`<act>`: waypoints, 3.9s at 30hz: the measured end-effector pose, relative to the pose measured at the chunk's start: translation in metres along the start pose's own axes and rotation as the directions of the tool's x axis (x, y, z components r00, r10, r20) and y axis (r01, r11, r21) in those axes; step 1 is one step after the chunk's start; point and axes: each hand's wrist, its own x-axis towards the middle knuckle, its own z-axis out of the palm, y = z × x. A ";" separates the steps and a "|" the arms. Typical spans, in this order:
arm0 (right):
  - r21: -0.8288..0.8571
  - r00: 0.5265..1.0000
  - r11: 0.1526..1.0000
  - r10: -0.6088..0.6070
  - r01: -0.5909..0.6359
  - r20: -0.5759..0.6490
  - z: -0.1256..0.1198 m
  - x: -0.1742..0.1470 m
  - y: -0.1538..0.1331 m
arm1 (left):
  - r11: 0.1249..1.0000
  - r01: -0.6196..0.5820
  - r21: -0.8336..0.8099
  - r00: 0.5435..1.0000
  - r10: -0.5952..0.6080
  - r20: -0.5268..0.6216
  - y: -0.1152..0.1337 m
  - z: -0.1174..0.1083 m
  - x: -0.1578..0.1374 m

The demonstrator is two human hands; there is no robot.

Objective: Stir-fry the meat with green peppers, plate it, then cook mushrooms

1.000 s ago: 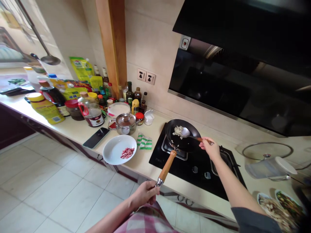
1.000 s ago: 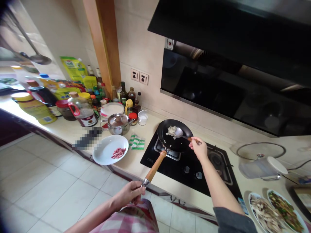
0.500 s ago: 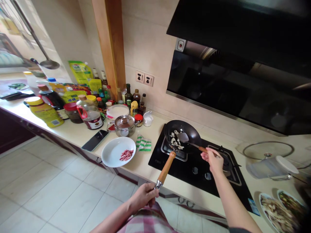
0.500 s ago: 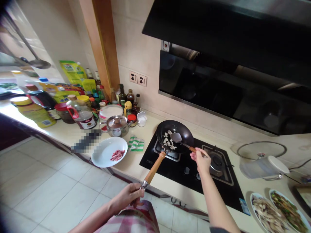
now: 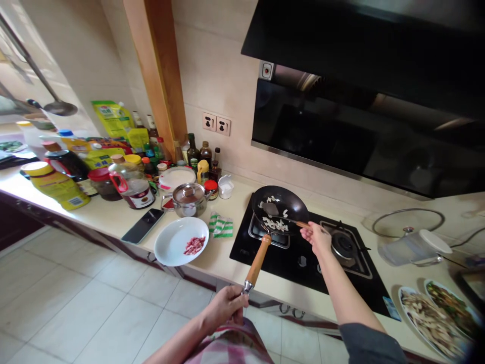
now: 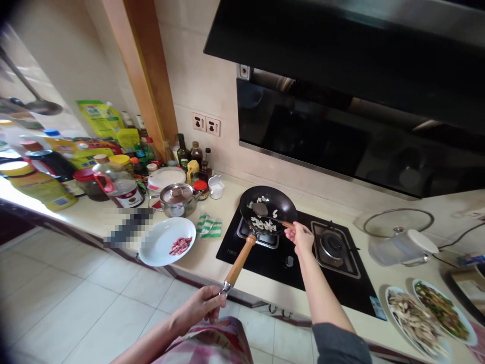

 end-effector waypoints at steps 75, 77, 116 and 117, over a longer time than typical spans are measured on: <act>-0.323 0.961 0.916 -0.172 0.237 0.217 -0.025 0.003 -0.057 | 0.999 0.017 -0.033 1.000 -0.017 0.011 -0.001 -0.002 0.003; -0.467 0.936 0.818 -0.234 0.335 0.262 -0.033 0.003 -0.082 | 0.999 0.017 -0.034 1.000 -0.016 0.014 -0.001 -0.002 0.003; -0.773 0.824 0.314 -0.351 0.552 0.446 -0.013 0.008 -0.104 | 0.998 0.004 -0.059 1.000 -0.005 -0.022 -0.002 -0.001 -0.001; -0.749 0.854 0.424 -0.359 0.509 0.377 -0.010 0.012 -0.098 | 0.998 0.001 -0.059 1.000 -0.003 -0.025 -0.002 -0.001 -0.001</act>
